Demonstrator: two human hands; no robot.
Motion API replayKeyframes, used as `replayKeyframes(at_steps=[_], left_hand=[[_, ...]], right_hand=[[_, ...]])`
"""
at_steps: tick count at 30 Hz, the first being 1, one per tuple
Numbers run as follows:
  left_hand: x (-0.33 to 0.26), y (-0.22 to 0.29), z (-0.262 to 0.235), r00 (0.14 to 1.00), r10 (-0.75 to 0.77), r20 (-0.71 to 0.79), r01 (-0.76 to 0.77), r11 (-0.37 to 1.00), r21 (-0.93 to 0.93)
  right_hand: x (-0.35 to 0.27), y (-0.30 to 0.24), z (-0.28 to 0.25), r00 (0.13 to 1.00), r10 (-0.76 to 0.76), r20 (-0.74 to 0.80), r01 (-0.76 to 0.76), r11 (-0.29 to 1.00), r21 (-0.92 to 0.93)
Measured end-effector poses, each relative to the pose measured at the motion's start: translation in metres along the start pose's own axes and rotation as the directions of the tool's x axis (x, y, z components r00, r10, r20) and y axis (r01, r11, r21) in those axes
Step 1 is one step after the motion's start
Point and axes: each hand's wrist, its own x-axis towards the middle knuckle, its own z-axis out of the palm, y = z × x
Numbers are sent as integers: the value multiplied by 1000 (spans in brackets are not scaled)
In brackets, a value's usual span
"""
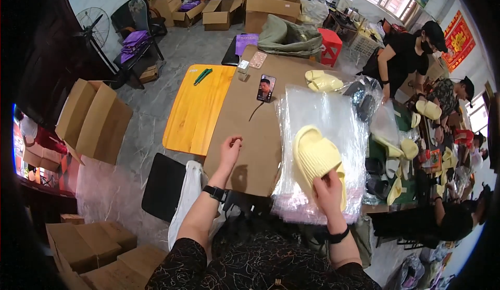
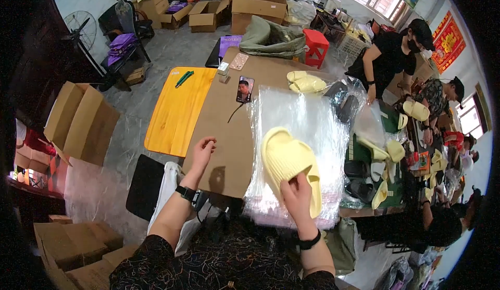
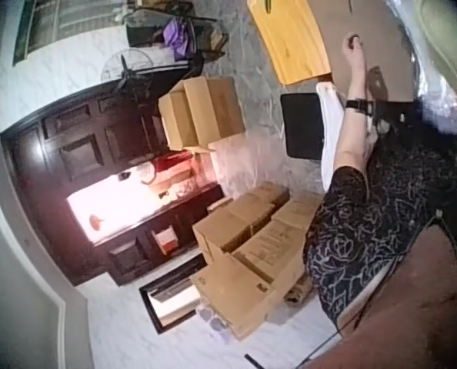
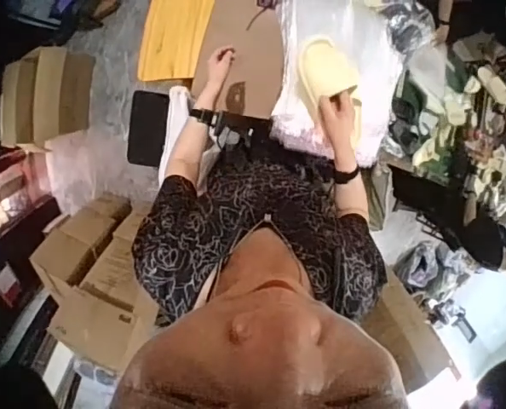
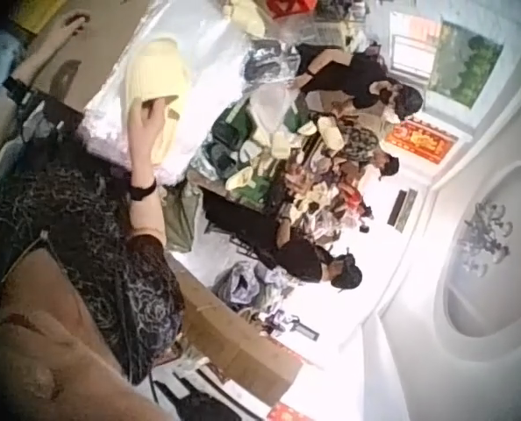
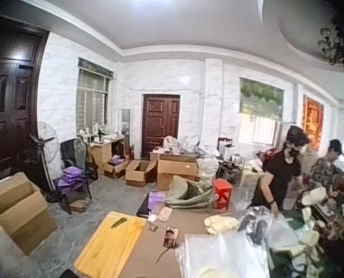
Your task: The recorder is packing pairs of foam sandals/slides into individual plastic bags.
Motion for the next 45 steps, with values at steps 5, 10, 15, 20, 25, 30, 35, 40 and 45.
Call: replayKeyframes(at_steps=[5,10,15,20,25,30,35,40,45], left_hand=[[53,19,38,1000,26,-18,-20,962,271],[136,-16,79,976,204,-81,-109,771,627],[203,-52,109,988,129,-89,-21,672,740],[250,-58,181,975,145,-168,9,729,684],[278,-64,184,940,179,-289,46,775,631],[284,-59,196,948,234,-213,-4,681,732],[291,-40,189,952,245,-185,-28,668,744],[298,45,210,904,416,-100,-267,730,629],[265,51,204,860,484,-165,-296,735,610]], right_hand=[[4,-24,-48,997,-15,-82,37,963,266],[34,24,-68,979,172,-109,-98,867,489],[40,49,-66,951,303,-60,-213,784,583],[86,79,-85,945,306,-112,-191,799,570],[107,98,-91,947,299,-120,-177,795,580],[110,109,-97,949,278,-149,-140,794,591],[99,112,-95,955,254,-155,-109,783,612],[78,104,-89,957,235,-168,-83,781,619],[58,92,-85,963,225,-145,-89,781,618]])
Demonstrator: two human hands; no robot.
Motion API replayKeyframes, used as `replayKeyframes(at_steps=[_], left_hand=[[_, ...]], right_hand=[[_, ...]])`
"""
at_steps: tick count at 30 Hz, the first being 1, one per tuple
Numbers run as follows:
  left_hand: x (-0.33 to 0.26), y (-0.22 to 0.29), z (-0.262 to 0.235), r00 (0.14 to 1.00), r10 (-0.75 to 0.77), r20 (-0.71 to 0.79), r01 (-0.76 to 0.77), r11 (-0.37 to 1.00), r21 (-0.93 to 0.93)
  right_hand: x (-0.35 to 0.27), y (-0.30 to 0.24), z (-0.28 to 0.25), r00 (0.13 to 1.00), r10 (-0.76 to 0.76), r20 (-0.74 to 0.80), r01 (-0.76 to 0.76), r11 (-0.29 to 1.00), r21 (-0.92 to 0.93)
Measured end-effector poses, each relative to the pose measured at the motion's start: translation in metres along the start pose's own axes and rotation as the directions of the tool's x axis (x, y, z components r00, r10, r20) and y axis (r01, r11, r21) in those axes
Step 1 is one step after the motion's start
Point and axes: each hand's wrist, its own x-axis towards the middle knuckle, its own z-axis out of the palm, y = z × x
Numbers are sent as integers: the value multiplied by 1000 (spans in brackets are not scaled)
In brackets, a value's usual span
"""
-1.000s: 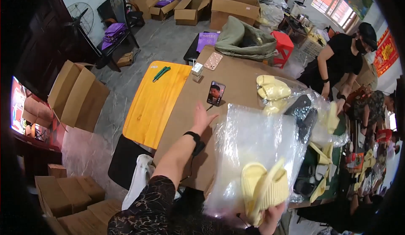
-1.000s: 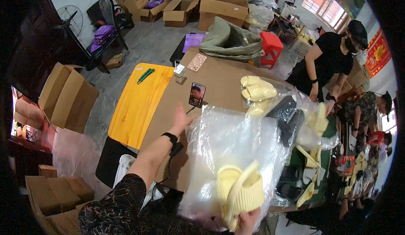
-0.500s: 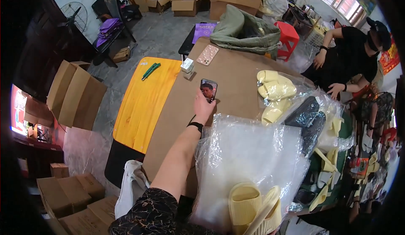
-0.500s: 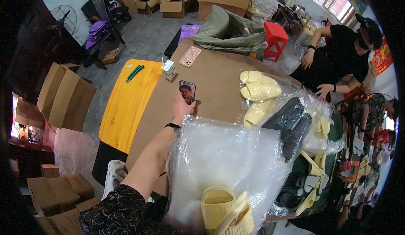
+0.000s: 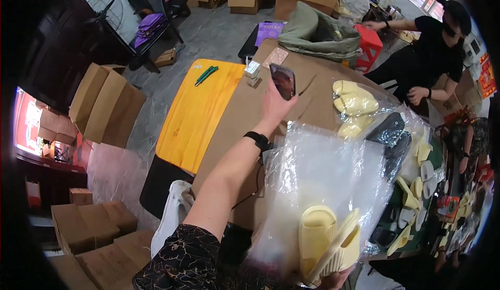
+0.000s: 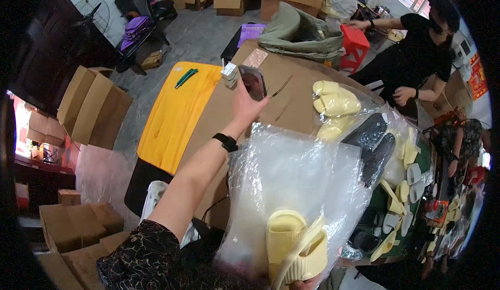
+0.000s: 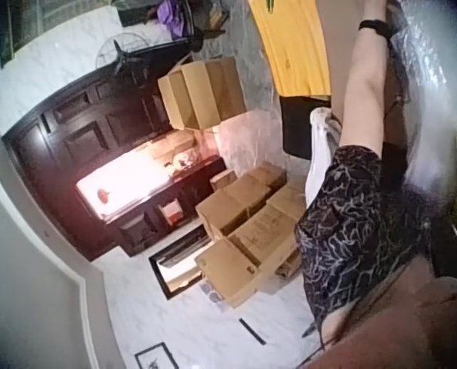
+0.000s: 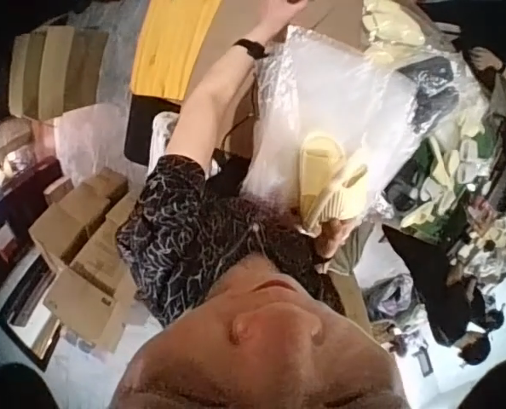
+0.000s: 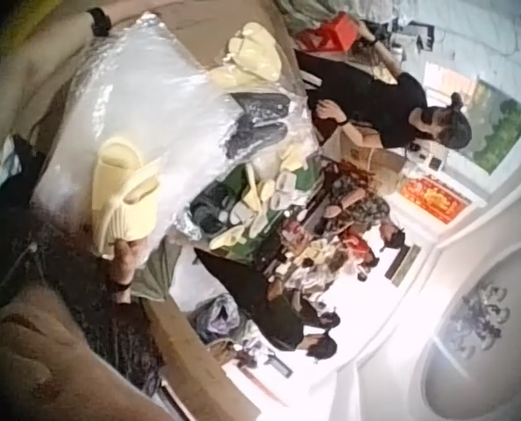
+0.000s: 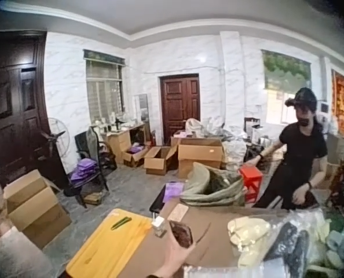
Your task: The recorder is packing pairs of foam sandals/slides into individual plastic bags.
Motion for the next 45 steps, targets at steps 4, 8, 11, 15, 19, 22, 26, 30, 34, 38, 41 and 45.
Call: replayKeyframes(at_steps=[4,8,11,15,19,22,26,30,34,38,41,45], left_hand=[[-49,-49,-31,995,-84,57,89,992,-84],[-80,-104,-66,949,-315,35,302,932,201],[-98,-130,-86,921,-383,-72,388,882,267],[-117,-154,-108,867,-439,-235,494,820,288],[-131,-164,-108,890,-378,-255,451,811,372],[-139,-162,-106,877,-421,-232,479,799,364],[-141,-163,-105,867,-442,-229,498,787,365],[-142,-159,-113,876,-439,-200,483,805,344],[-150,-146,-127,882,-418,-219,469,831,299],[-158,-85,-160,966,-110,-234,147,978,147],[-175,25,-218,965,252,69,-246,965,-89],[-241,95,-242,679,519,520,-360,852,-380]], right_hand=[[-21,-5,5,1000,-7,15,7,1000,-2],[-31,-7,12,999,-12,35,12,1000,-7],[-36,-8,15,999,-18,44,19,1000,-12],[-43,-10,15,998,-23,54,24,1000,-15],[-56,-23,16,998,-44,52,45,999,-21],[-60,-24,5,996,77,44,-72,992,-105],[-64,-16,21,985,-170,-20,147,898,-415],[-61,-22,26,999,-14,-41,10,996,-84],[-63,-27,53,996,-15,-88,11,999,-48],[-53,-25,47,996,-75,55,79,994,-70],[-55,-30,64,993,-113,-21,108,981,-159],[-58,-37,81,994,-101,43,110,945,-309]])
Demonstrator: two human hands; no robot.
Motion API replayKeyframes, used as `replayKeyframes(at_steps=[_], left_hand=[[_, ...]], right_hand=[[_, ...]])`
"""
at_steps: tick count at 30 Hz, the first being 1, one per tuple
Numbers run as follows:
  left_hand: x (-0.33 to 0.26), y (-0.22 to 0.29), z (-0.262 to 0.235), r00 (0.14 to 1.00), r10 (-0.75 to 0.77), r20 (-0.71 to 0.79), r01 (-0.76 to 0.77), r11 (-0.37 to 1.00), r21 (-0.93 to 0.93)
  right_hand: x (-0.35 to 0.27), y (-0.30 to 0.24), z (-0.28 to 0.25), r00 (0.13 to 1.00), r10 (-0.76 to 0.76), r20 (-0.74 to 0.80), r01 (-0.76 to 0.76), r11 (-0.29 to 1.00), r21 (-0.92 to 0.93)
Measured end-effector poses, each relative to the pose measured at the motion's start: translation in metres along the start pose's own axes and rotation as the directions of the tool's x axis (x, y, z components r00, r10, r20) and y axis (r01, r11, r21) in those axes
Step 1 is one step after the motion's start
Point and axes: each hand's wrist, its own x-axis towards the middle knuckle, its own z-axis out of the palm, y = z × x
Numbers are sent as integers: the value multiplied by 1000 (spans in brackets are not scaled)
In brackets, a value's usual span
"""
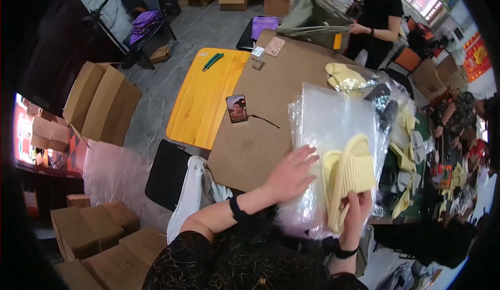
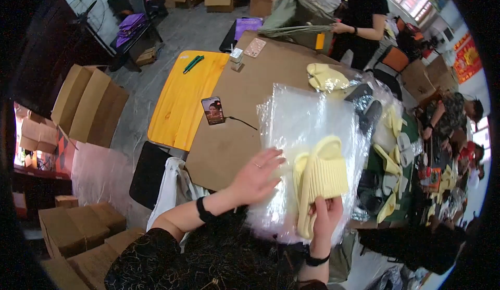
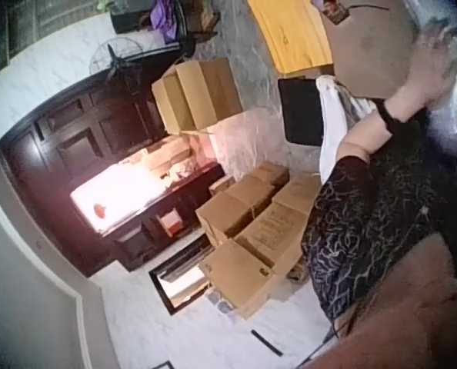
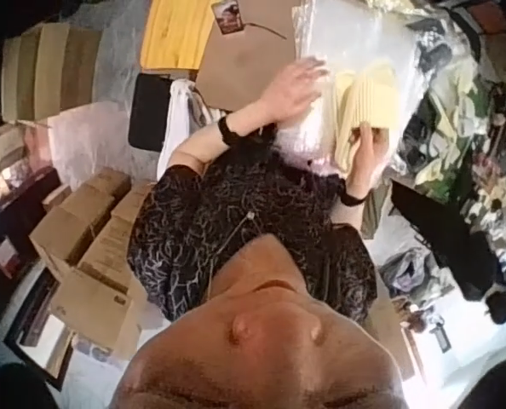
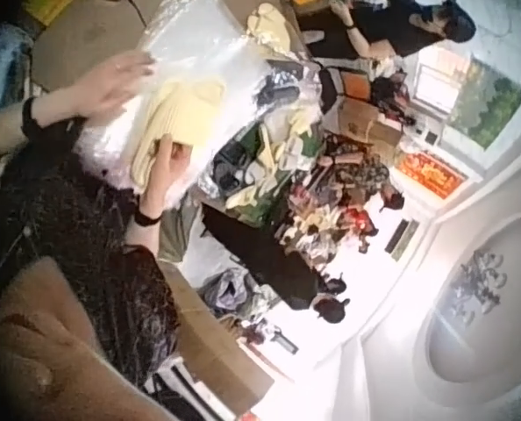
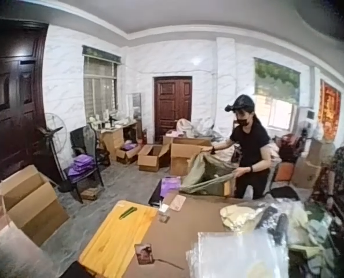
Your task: The recorder is packing pairs of foam sandals/slides into individual plastic bags.
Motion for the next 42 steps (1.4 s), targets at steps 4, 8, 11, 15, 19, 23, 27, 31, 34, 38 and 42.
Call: replayKeyframes(at_steps=[4,8,11,15,19,23,27,31,34,38,42], left_hand=[[-27,17,55,992,-61,107,51,994,96],[-35,7,81,969,-133,207,67,953,295],[-22,21,75,955,-87,283,12,966,258],[-26,37,62,974,-156,161,164,986,-41],[-32,31,71,993,-110,41,104,986,130],[-23,38,70,991,-116,67,119,992,-41],[-22,57,61,951,-283,124,302,935,-185],[-35,25,73,991,-95,90,81,985,152],[-32,16,80,975,-14,222,-55,951,303],[-34,17,83,991,-36,133,-1,964,266],[-31,24,82,982,-54,179,0,958,288]], right_hand=[[-10,-20,6,996,-87,18,88,994,-58],[-19,-19,6,986,-112,125,157,878,-452],[-23,15,1,908,-145,394,337,813,-475],[-45,-16,-10,859,-40,510,353,767,-536],[-38,-25,-48,964,-222,144,264,783,-564],[-1,19,-70,948,-105,300,294,648,-703],[13,41,-61,913,31,406,205,827,-524],[4,34,-70,939,-103,328,266,821,-504],[27,65,-99,944,-139,299,250,892,-377],[37,48,-96,926,6,378,144,918,-368],[30,51,-81,804,-319,501,594,445,-670]])
